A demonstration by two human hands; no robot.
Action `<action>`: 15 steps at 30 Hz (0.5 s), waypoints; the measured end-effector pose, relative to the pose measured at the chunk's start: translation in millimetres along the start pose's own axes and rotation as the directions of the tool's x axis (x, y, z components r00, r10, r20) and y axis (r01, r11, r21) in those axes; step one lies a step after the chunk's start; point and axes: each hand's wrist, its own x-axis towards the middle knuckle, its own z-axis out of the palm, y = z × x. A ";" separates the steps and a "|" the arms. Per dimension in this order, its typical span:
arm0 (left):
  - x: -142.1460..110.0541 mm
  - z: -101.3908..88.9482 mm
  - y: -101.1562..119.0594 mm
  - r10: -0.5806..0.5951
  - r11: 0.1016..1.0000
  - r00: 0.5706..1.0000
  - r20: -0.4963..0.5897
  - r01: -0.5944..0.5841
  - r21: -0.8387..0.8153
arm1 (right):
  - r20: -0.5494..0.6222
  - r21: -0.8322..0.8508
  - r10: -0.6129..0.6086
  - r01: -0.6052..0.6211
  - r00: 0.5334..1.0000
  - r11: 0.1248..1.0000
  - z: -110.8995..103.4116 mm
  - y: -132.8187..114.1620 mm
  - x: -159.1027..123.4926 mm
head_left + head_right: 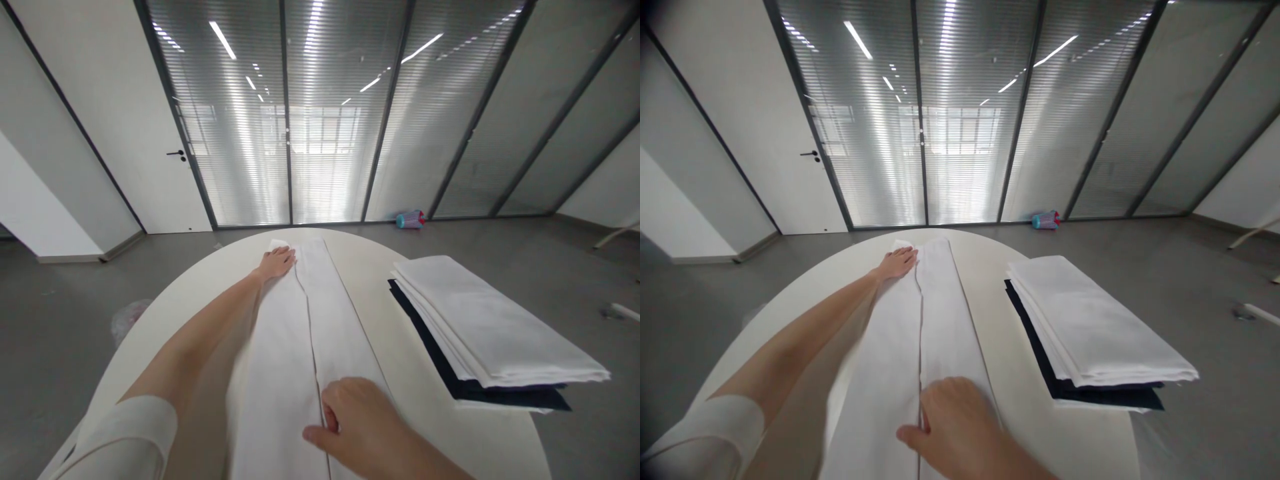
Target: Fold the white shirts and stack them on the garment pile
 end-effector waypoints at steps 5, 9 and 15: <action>20.0 -17.7 -9.5 0.039 0.996 0.999 -0.032 -0.036 0.078 | 0.223 -0.047 0.005 0.005 0.975 0.999 8.7 1.9 -2.7; 35.4 -25.6 -11.0 0.131 0.984 0.991 -0.001 -0.130 0.122 | 0.447 -0.094 -0.061 0.114 0.893 0.989 18.8 3.5 6.0; 48.3 -26.2 -6.2 0.155 0.976 0.988 -0.006 -0.152 0.154 | 0.462 0.160 -0.091 0.019 0.882 0.987 33.7 12.3 10.7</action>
